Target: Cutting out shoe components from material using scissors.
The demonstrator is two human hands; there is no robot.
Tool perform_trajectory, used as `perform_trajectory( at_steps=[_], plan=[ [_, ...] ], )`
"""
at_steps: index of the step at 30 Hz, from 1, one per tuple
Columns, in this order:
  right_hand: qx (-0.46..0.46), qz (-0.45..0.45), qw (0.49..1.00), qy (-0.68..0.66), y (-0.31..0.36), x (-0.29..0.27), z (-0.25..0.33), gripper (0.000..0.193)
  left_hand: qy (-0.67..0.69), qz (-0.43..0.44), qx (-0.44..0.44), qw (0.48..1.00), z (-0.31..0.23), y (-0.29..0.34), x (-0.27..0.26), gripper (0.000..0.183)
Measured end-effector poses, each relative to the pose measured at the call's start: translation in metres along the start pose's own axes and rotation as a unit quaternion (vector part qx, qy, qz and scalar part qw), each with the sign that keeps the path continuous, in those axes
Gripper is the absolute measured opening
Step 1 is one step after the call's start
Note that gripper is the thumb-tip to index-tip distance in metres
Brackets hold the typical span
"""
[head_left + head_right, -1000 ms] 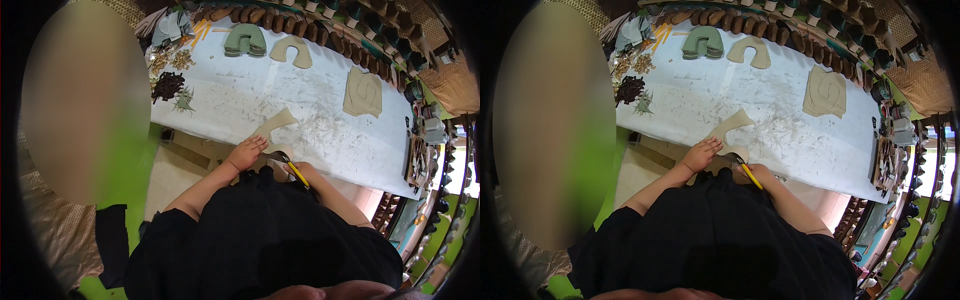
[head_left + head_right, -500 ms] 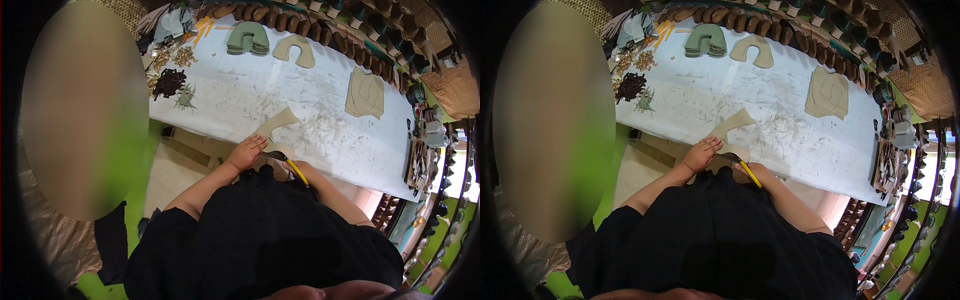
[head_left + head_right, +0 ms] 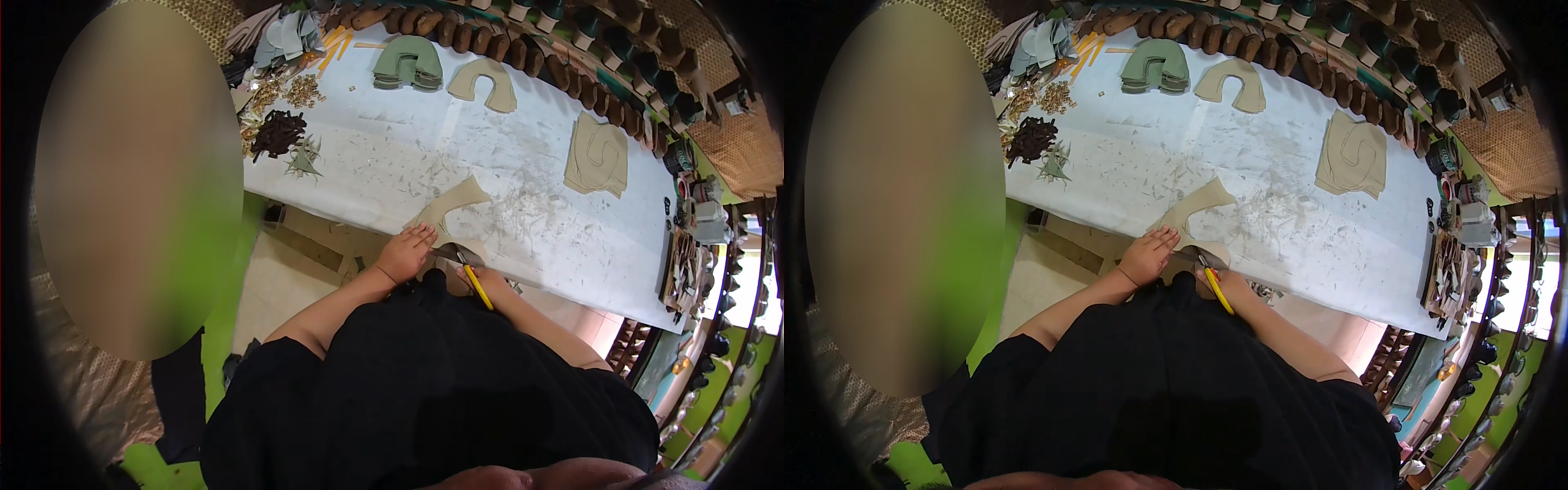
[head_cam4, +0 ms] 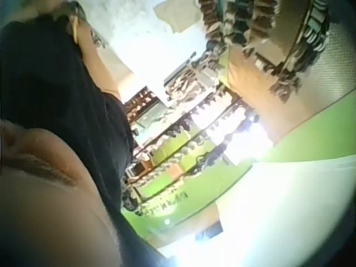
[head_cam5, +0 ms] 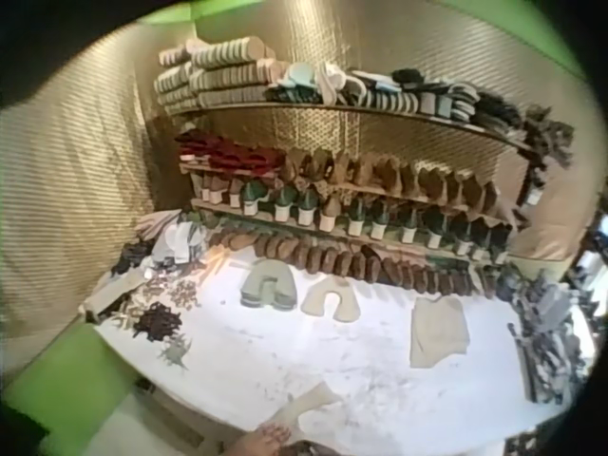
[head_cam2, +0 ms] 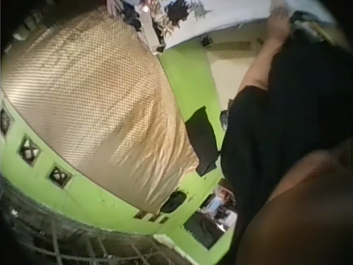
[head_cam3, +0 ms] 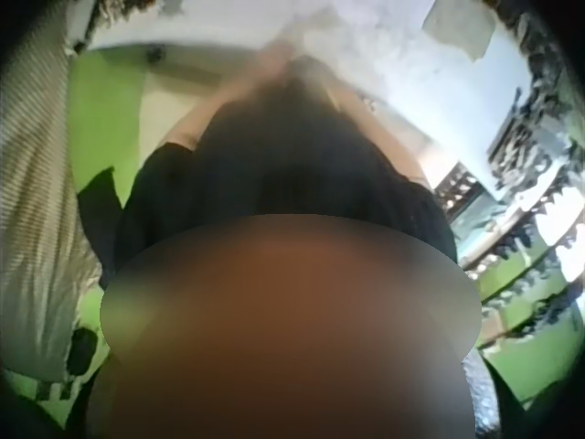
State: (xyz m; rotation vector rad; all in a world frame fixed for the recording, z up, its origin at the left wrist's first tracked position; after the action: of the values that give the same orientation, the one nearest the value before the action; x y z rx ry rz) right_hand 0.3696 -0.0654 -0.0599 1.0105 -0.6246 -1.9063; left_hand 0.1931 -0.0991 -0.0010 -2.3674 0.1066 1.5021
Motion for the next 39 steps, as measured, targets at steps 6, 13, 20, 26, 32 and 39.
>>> perform_trajectory(
  at_steps=[6,13,20,26,32,39],
  plan=[
    [0.007,0.015,1.000,0.021,-0.008,-0.001,-0.004,0.075,-0.038,-0.001,0.009,0.999,-0.009,0.001,0.008,0.045],
    [-0.034,-0.008,0.999,0.000,0.002,-0.015,0.005,0.074,-0.052,0.031,-0.026,0.998,-0.003,-0.009,-0.006,0.049],
    [-0.032,-0.003,0.999,0.031,-0.002,-0.013,-0.002,0.074,-0.047,0.047,-0.020,0.998,0.006,-0.002,0.003,0.054],
    [-0.019,0.002,1.000,0.016,-0.002,-0.012,-0.003,0.074,-0.027,0.045,0.000,0.999,0.007,0.000,0.000,0.053],
    [0.016,0.057,0.998,-0.007,-0.002,-0.006,0.005,0.079,0.001,0.034,0.004,0.999,0.009,0.001,-0.001,0.053],
    [0.003,0.033,0.999,0.008,-0.005,-0.009,0.007,0.078,0.011,0.032,0.011,0.999,0.011,0.001,-0.002,0.053]
  ],
)
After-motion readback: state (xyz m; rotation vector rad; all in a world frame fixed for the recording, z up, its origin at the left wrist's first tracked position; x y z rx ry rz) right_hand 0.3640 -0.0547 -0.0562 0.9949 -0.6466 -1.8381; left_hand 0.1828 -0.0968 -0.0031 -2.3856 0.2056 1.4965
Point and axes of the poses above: each hand's wrist, its own y-axis away from the middle knuckle, its own x-axis out of the palm, z = x × y, the point moved 9 cm from there along -y, towards the middle knuckle, and after that the axes turned 1 degree about x, right-handed, at the moved point
